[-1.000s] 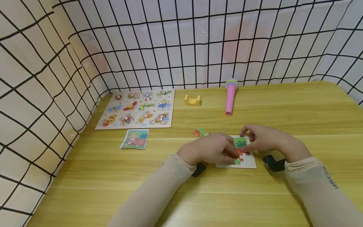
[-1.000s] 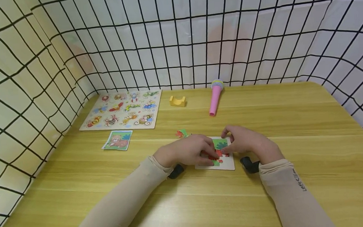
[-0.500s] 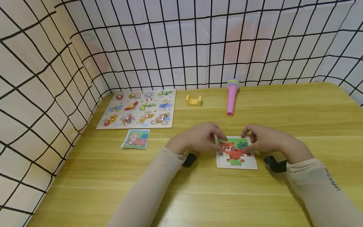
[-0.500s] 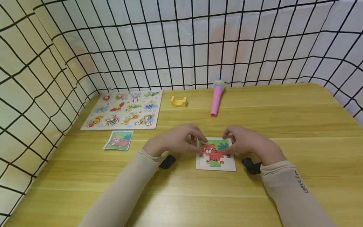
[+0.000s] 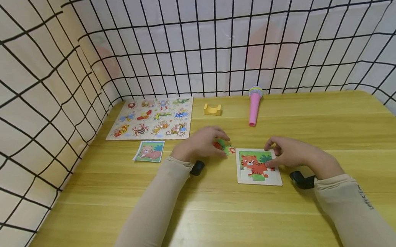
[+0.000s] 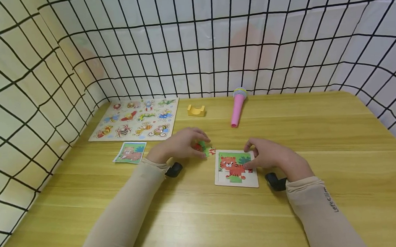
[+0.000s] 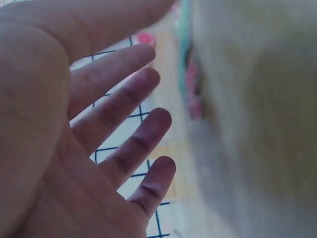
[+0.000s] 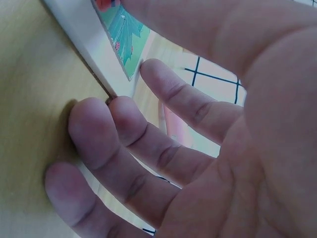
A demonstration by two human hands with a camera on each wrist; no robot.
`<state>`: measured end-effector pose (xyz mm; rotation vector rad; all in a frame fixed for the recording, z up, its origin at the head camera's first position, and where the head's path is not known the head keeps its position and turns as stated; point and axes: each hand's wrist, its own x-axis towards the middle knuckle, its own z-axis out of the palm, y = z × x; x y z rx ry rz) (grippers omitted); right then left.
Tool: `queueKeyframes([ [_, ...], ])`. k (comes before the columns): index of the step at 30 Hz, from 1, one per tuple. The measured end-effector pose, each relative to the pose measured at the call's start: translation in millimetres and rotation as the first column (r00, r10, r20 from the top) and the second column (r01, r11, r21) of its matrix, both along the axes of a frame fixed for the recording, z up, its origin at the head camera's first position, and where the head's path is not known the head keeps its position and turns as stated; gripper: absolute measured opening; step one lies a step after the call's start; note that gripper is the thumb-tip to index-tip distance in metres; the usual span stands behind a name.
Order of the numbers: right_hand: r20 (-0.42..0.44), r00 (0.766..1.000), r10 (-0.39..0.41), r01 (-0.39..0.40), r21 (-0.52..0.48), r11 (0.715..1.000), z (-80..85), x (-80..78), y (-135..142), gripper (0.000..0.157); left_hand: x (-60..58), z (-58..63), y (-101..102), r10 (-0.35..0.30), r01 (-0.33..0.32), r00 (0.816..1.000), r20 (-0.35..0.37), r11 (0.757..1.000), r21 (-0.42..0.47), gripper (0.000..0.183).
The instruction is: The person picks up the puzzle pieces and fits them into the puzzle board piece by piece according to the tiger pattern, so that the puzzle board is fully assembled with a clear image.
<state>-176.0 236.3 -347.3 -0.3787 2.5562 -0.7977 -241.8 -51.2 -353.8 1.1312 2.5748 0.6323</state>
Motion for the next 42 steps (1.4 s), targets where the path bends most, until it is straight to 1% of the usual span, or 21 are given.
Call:
queueKeyframes([
  [2, 0.001, 1.000, -0.003, 0.003, -0.003, 1.000, -0.3, 0.6, 0.5, 0.051, 1.3, -2.6, 1.8, 0.007, -0.008, 1.000, -0.024, 0.999, -0.033, 0.043],
  [5, -0.006, 1.000, 0.005, -0.005, -0.008, 1.000, -0.6, 2.1, 1.9, 0.051, 4.1, -4.9, 4.4, 0.032, -0.034, 0.999, -0.031, 0.997, -0.069, 0.044],
  [10, -0.010, 1.000, 0.006, -0.006, -0.013, 1.000, 0.5, 4.1, 1.5, 0.051, 6.4, -8.5, 8.0, 0.033, -0.036, 0.999, -0.038, 0.995, -0.090, 0.050],
  [15, -0.001, 1.000, -0.004, 0.004, -0.007, 1.000, 2.4, 3.8, 0.2, 0.053, 5.8, -9.7, 6.0, 0.046, -0.051, 0.997, -0.055, 0.995, -0.088, 0.042],
  [22, 0.004, 1.000, -0.006, 0.006, 0.003, 1.000, 2.8, 0.3, -0.2, 0.052, 4.0, -7.8, 1.9, 0.054, -0.056, 0.998, -0.043, 0.996, -0.064, 0.033],
  [26, -0.003, 1.000, -0.001, 0.001, 0.006, 1.000, 2.5, 0.2, 0.4, 0.051, 2.8, -5.8, 1.4, 0.049, -0.053, 0.997, -0.061, 0.996, -0.070, 0.030],
  [29, -0.003, 1.000, -0.004, 0.004, 0.010, 1.000, 2.1, 1.3, 0.6, 0.051, 2.2, -3.4, 1.7, 0.059, -0.065, 0.995, -0.079, 0.995, -0.070, 0.029],
  [32, 0.000, 1.000, -0.004, 0.004, 0.005, 1.000, 2.3, 2.5, 0.7, 0.052, 2.2, -1.1, 3.4, 0.071, -0.076, 0.994, -0.088, 0.996, -0.048, 0.029],
  [33, 0.001, 1.000, -0.004, 0.004, 0.002, 1.000, 2.3, 2.6, 0.7, 0.052, 2.8, 0.0, 4.5, 0.069, -0.072, 0.994, -0.084, 0.997, -0.033, 0.029],
  [35, 0.005, 1.000, -0.006, 0.006, 0.001, 1.000, 2.5, 2.9, 0.6, 0.052, 4.8, 1.5, 7.2, 0.044, -0.044, 0.996, -0.072, 0.999, -0.002, 0.029],
  [38, 0.004, 1.000, -0.007, 0.007, 0.009, 1.000, 2.2, 2.4, 0.4, 0.052, 10.1, 3.6, 12.3, -0.016, 0.017, 0.999, -0.037, 0.999, 0.041, 0.029],
  [42, -0.002, 1.000, 0.002, -0.002, 0.017, 1.000, 1.9, 2.1, 1.1, 0.053, 16.7, 4.1, 19.4, -0.091, 0.090, 0.996, 0.010, 0.995, 0.035, 0.029],
])
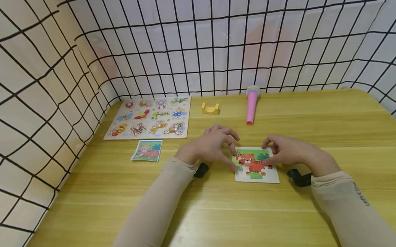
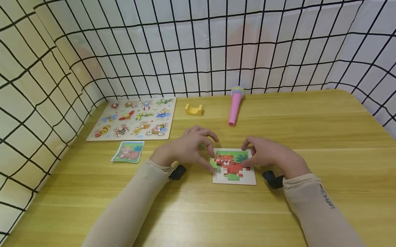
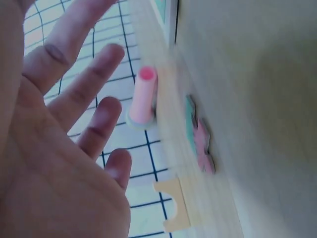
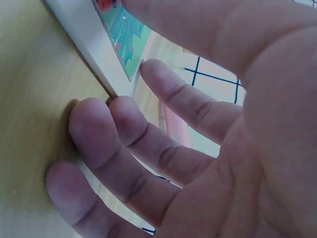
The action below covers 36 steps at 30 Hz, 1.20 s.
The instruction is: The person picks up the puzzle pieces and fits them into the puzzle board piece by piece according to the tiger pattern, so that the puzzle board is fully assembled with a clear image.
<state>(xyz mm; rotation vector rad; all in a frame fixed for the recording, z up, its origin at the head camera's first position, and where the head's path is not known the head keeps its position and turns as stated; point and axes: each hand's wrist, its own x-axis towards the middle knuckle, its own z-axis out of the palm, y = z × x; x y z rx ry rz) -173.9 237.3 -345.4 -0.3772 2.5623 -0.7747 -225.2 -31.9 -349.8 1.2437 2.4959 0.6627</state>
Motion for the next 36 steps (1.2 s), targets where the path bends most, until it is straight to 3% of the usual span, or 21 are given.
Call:
queueKeyframes([
  [10, -0.005, 1.000, 0.004, -0.004, -0.022, 1.000, -1.2, -0.4, 1.1, 0.052, 9.0, -3.9, 12.0, -0.087, 0.088, 0.995, 0.045, 0.996, -0.028, 0.032],
  [16, -0.011, 1.000, 0.007, -0.007, -0.021, 1.000, -0.9, 0.2, 0.7, 0.051, 11.5, -8.2, 16.3, -0.115, 0.116, 0.993, 0.027, 0.992, -0.044, 0.035],
  [25, -0.013, 1.000, 0.017, -0.017, -0.020, 1.000, -1.2, 0.3, 1.6, 0.053, 12.7, -10.1, 17.3, -0.129, 0.128, 0.992, -0.001, 0.989, -0.072, 0.037],
  [36, -0.015, 1.000, 0.017, -0.017, -0.012, 1.000, -1.6, -1.4, 1.1, 0.052, 12.7, -10.0, 18.4, -0.137, 0.139, 0.988, 0.075, 0.990, -0.021, 0.035],
])
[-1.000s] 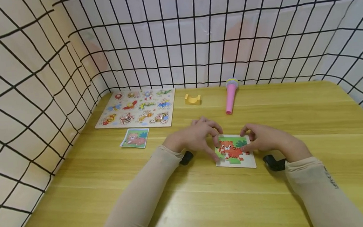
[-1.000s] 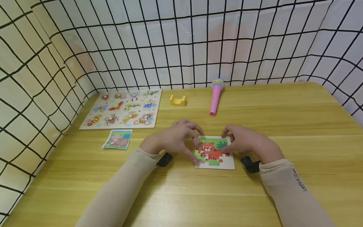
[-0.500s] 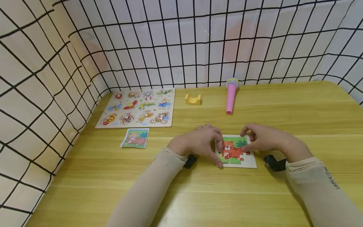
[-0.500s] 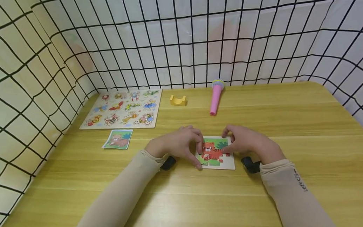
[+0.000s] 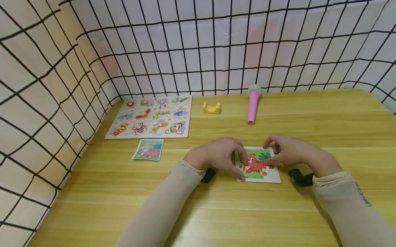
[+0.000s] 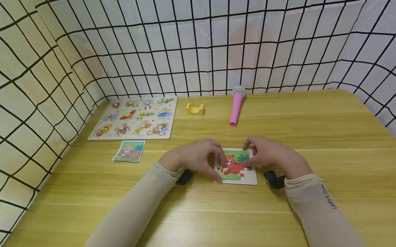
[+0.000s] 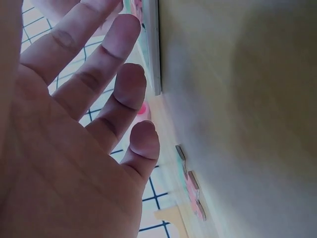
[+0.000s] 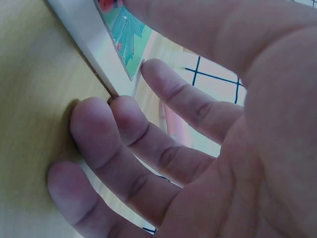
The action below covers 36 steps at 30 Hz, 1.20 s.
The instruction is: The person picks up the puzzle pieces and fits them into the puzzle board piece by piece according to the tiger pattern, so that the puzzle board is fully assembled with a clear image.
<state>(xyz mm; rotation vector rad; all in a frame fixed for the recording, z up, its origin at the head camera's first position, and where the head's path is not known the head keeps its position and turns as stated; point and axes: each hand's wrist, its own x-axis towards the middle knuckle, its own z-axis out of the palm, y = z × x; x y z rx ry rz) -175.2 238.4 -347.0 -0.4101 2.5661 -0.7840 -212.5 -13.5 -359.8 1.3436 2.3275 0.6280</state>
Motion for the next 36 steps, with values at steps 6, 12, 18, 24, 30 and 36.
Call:
queueKeyframes([
  [6, -0.004, 1.000, 0.005, -0.005, -0.002, 1.000, -0.4, 0.9, 0.7, 0.053, 0.5, -2.1, 0.9, 0.000, -0.001, 1.000, 0.009, 1.000, 0.009, 0.031],
  [12, -0.010, 1.000, 0.006, -0.006, 0.005, 1.000, 0.2, 0.6, 0.3, 0.054, -0.4, -2.2, 1.2, -0.008, 0.007, 0.999, 0.041, 1.000, 0.025, 0.029],
  [18, -0.009, 1.000, 0.002, -0.002, 0.005, 1.000, -1.0, -0.6, 0.6, 0.054, -0.8, -2.2, 3.4, -0.015, 0.015, 1.000, 0.021, 1.000, 0.009, 0.026],
  [24, -0.001, 1.000, -0.005, 0.005, 0.009, 1.000, -1.8, -1.0, 0.4, 0.052, 0.7, -0.2, 5.8, -0.089, 0.090, 0.995, -0.040, 0.996, 0.012, 0.021],
  [30, 0.005, 1.000, -0.004, 0.004, -0.006, 1.000, -2.2, -1.3, 1.6, 0.051, 4.7, 5.2, 7.5, -0.108, 0.103, 0.983, -0.145, 0.994, -0.045, 0.020],
  [36, 0.007, 1.000, 0.005, -0.005, -0.017, 1.000, -2.1, -1.3, 2.5, 0.052, 6.6, 5.1, 11.7, -0.099, 0.094, 0.984, -0.149, 0.995, -0.046, 0.020],
])
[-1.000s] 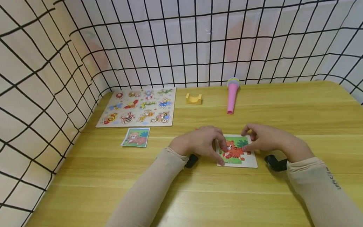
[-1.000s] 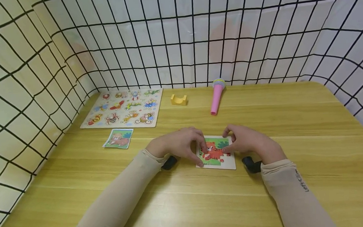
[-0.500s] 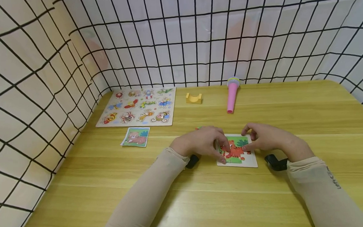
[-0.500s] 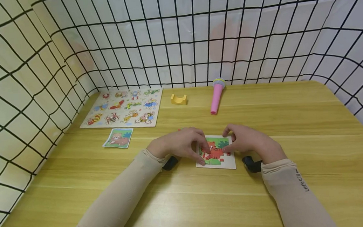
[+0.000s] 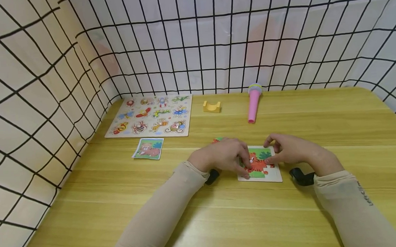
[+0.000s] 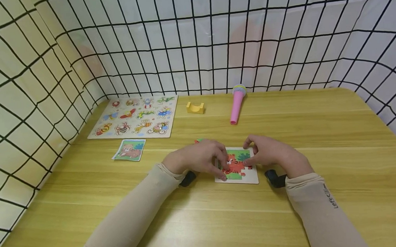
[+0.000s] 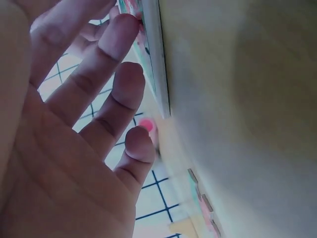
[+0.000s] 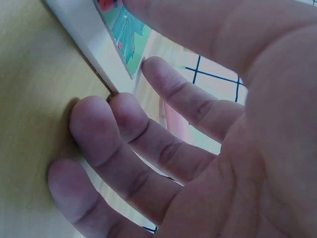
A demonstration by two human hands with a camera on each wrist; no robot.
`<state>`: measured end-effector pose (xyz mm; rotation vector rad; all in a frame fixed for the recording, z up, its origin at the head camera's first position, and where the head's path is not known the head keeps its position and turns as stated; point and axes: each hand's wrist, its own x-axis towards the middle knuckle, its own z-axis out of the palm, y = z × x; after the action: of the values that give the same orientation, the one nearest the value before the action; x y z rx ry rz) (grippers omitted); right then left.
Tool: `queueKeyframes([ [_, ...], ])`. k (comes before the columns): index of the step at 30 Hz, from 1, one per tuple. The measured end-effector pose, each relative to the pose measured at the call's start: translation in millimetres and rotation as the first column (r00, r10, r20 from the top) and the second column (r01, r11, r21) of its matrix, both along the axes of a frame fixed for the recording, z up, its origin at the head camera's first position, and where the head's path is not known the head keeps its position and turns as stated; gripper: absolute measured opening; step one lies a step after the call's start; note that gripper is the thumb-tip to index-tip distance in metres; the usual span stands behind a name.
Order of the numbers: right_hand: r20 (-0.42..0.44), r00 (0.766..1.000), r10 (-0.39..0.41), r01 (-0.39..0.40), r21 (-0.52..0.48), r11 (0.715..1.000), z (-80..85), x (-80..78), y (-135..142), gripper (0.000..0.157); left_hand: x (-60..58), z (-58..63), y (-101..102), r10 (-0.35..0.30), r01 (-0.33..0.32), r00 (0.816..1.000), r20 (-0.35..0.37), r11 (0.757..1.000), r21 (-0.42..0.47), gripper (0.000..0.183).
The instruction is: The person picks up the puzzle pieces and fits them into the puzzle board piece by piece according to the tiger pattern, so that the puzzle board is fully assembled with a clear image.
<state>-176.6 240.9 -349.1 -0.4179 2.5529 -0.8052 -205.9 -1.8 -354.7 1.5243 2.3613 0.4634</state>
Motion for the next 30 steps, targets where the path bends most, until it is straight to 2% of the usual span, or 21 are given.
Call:
queueKeyframes([
  [2, 0.003, 1.000, -0.002, 0.002, 0.000, 1.000, 0.3, 0.3, -0.5, 0.052, 0.1, -0.4, 0.9, 0.005, -0.005, 1.000, 0.006, 1.000, -0.003, 0.020],
  [8, 0.009, 1.000, -0.007, 0.007, 0.001, 1.000, 0.4, 0.7, -1.0, 0.051, 0.8, 0.2, 1.9, 0.006, -0.009, 0.998, -0.057, 0.999, -0.047, 0.017],
  [10, 0.015, 1.000, -0.011, 0.011, 0.004, 1.000, 0.7, 1.0, -1.1, 0.051, 0.2, 0.2, 0.8, 0.004, -0.005, 1.000, -0.027, 0.999, -0.032, 0.016],
  [15, 0.023, 1.000, -0.020, 0.020, 0.011, 1.000, 1.0, 1.5, -2.0, 0.052, -6.3, 2.8, -8.5, 0.032, -0.036, 0.992, 0.119, 0.999, 0.036, 0.015],
  [21, 0.019, 0.999, -0.027, 0.027, 0.021, 0.999, 1.4, 1.8, -3.6, 0.053, -20.9, 10.0, -30.4, 0.194, -0.203, 0.974, 0.114, 0.977, 0.065, 0.024],
  [25, 0.019, 0.999, -0.031, 0.030, 0.023, 0.999, 1.7, 2.1, -4.0, 0.057, -29.3, 11.8, -45.1, 0.310, -0.319, 0.943, 0.121, 0.946, 0.063, 0.035],
  [30, 0.010, 1.000, -0.028, 0.028, 0.033, 0.999, 1.9, 2.2, -4.0, 0.060, -34.8, 9.8, -56.3, 0.430, -0.436, 0.895, 0.118, 0.900, 0.026, 0.047],
])
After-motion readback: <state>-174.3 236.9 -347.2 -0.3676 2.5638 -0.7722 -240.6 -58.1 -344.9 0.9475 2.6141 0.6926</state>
